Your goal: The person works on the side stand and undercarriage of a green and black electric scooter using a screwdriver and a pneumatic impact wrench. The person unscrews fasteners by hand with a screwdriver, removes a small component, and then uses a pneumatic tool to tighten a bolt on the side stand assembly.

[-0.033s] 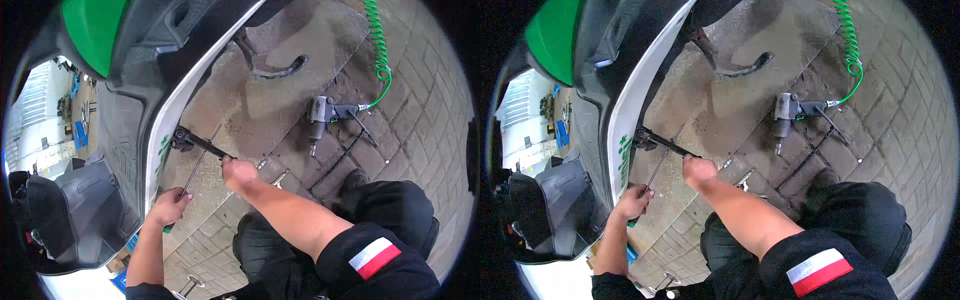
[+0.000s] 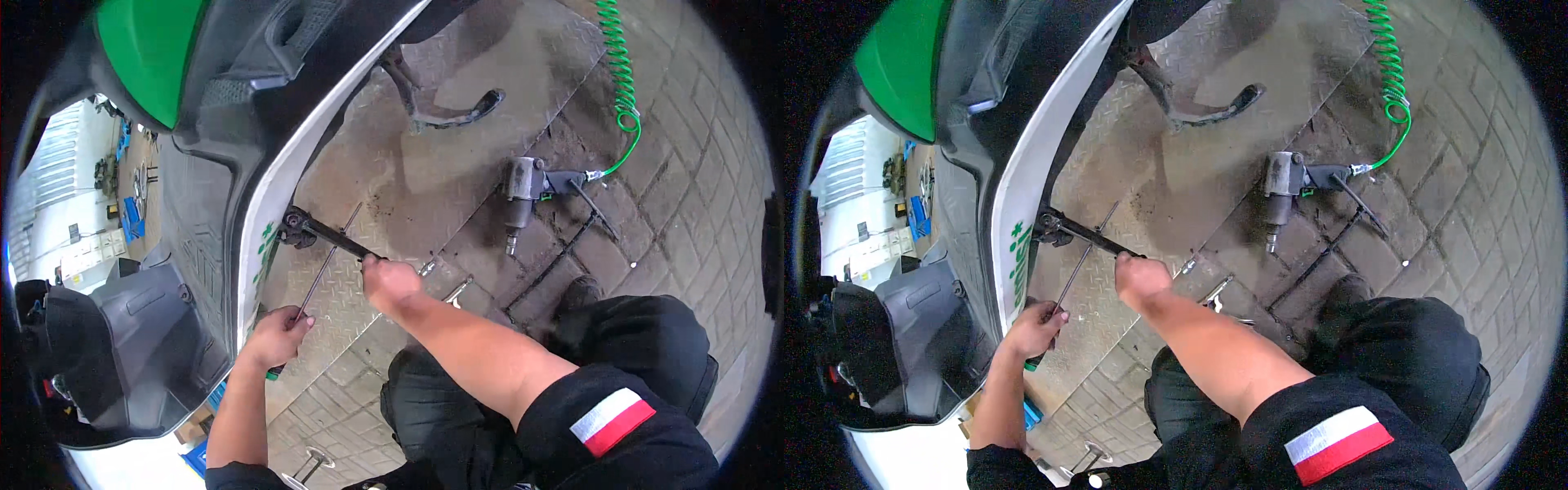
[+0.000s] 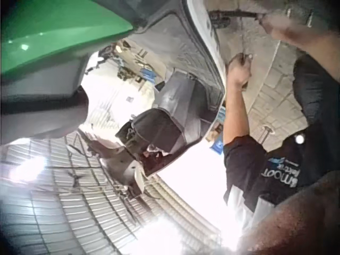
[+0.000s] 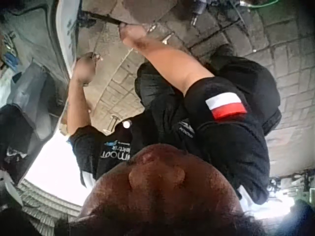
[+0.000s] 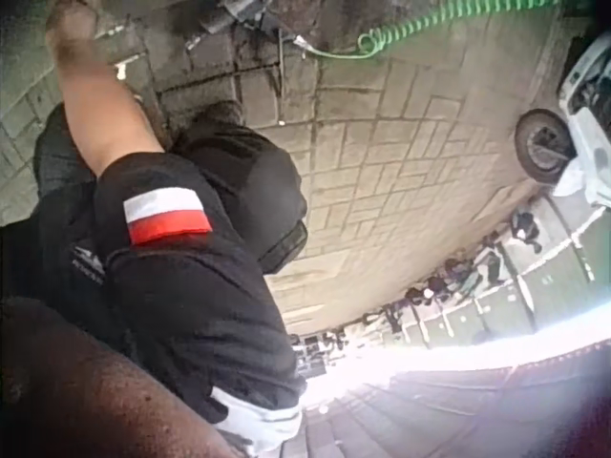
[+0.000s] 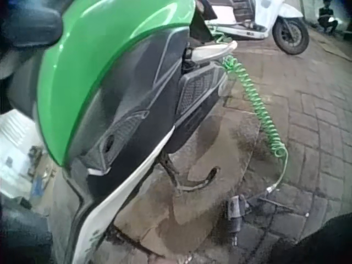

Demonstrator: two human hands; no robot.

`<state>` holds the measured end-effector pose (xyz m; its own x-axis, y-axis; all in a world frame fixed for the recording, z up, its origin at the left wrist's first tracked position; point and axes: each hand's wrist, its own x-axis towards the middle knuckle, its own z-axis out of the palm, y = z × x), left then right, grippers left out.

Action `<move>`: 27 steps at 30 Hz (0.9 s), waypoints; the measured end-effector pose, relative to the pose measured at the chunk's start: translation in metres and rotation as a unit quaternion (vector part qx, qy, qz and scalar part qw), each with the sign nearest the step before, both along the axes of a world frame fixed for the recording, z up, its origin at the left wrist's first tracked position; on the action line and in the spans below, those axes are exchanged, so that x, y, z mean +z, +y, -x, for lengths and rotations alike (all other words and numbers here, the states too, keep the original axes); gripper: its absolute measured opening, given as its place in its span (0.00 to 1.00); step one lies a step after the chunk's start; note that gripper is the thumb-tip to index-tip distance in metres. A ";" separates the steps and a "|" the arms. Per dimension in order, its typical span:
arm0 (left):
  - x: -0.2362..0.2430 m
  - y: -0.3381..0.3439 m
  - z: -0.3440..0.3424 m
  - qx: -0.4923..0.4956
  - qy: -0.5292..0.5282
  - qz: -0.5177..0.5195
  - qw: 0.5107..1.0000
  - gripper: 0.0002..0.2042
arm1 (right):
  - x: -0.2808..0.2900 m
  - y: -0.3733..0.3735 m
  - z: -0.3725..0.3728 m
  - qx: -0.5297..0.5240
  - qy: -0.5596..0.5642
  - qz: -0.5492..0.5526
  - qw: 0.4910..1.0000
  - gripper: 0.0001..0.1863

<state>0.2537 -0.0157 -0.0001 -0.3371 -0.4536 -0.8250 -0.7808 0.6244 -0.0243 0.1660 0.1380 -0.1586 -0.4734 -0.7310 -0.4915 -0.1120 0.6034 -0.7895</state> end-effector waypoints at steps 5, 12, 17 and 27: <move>0.010 0.006 0.008 -0.086 0.043 0.032 0.995 0.13 | -0.013 -0.002 -0.001 -0.011 -0.020 -0.014 1.000 0.22; -0.026 -0.015 -0.031 -0.247 0.129 0.196 0.940 0.14 | -0.010 -0.006 0.000 0.014 -0.043 -0.028 0.999 0.22; -0.070 -0.035 -0.048 -0.212 0.206 0.135 0.946 0.12 | 0.000 0.001 0.005 0.042 0.005 -0.007 0.999 0.17; -0.066 -0.043 -0.040 0.171 0.073 -0.131 0.974 0.16 | -0.012 0.001 -0.001 0.049 0.062 -0.006 0.997 0.13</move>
<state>0.2934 -0.0590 -0.0659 -0.3264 -0.3394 -0.8822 -0.9270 0.2975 0.2285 0.1669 0.1386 -0.1704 -0.4575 -0.7718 -0.4416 -0.2682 0.5933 -0.7590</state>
